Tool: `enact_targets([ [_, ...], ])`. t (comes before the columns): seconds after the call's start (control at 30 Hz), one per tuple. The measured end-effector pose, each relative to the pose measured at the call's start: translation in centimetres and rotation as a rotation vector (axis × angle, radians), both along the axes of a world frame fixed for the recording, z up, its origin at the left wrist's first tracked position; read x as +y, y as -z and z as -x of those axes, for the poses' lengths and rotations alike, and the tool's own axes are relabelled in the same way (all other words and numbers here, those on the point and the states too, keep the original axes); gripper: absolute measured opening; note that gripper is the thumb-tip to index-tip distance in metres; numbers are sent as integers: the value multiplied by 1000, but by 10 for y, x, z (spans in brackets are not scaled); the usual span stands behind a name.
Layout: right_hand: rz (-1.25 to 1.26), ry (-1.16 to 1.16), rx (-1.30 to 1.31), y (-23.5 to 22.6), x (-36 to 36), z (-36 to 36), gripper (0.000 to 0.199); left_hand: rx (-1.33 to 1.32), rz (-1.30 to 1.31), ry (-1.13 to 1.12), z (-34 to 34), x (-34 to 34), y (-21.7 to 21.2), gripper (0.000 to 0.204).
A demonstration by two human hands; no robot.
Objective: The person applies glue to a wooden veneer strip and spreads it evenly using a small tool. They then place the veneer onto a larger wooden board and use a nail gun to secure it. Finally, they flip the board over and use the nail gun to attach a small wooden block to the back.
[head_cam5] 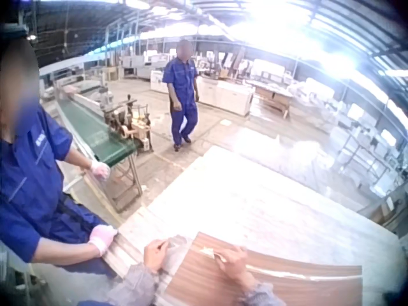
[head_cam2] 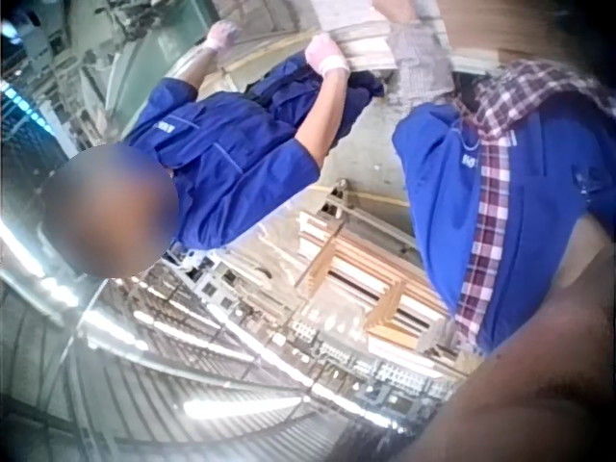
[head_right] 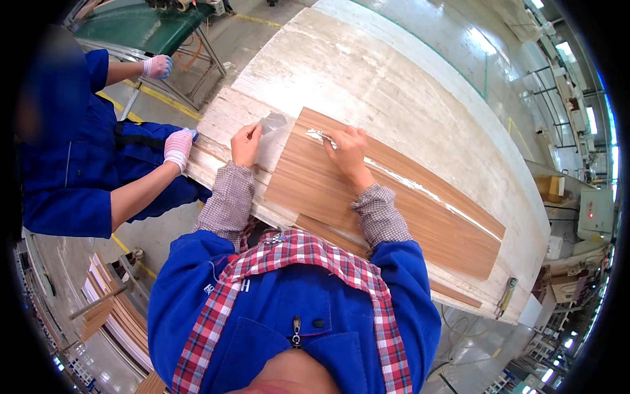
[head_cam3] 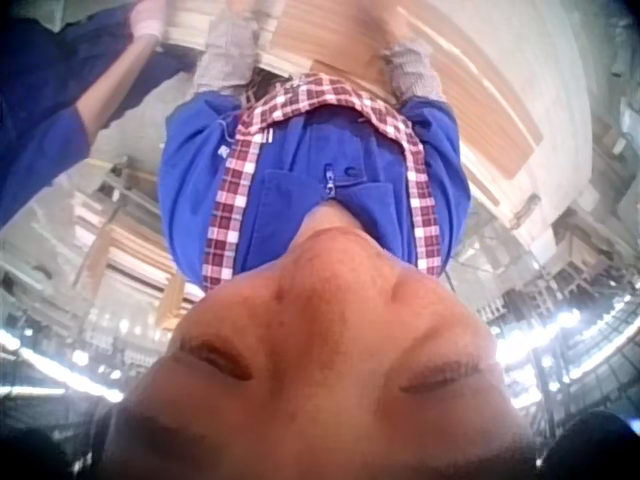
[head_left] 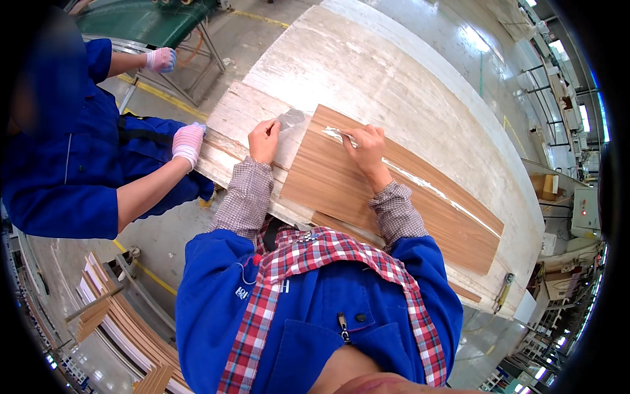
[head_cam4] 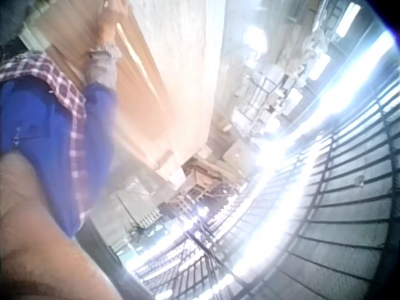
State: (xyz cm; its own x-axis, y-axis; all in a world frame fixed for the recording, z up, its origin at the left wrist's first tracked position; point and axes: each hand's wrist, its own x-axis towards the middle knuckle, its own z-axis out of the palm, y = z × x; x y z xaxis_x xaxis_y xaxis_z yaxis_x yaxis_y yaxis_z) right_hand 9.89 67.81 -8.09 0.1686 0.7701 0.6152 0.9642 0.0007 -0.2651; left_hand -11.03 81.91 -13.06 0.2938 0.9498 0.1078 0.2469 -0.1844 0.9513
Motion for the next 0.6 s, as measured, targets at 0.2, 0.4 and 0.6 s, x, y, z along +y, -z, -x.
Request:
enact_targets([
  [0.2, -98, -1, 15, 26, 20, 6, 5, 264, 84, -28, 11, -3, -9, 27],
  [0.4, -132, -3, 105, 7, 23, 7, 8, 10, 161, -55, 1, 6, 16, 26],
  [0.6, 205, 252, 333, 22, 17, -8, 28, -122, 208, 62, -13, -2, -7, 29],
])
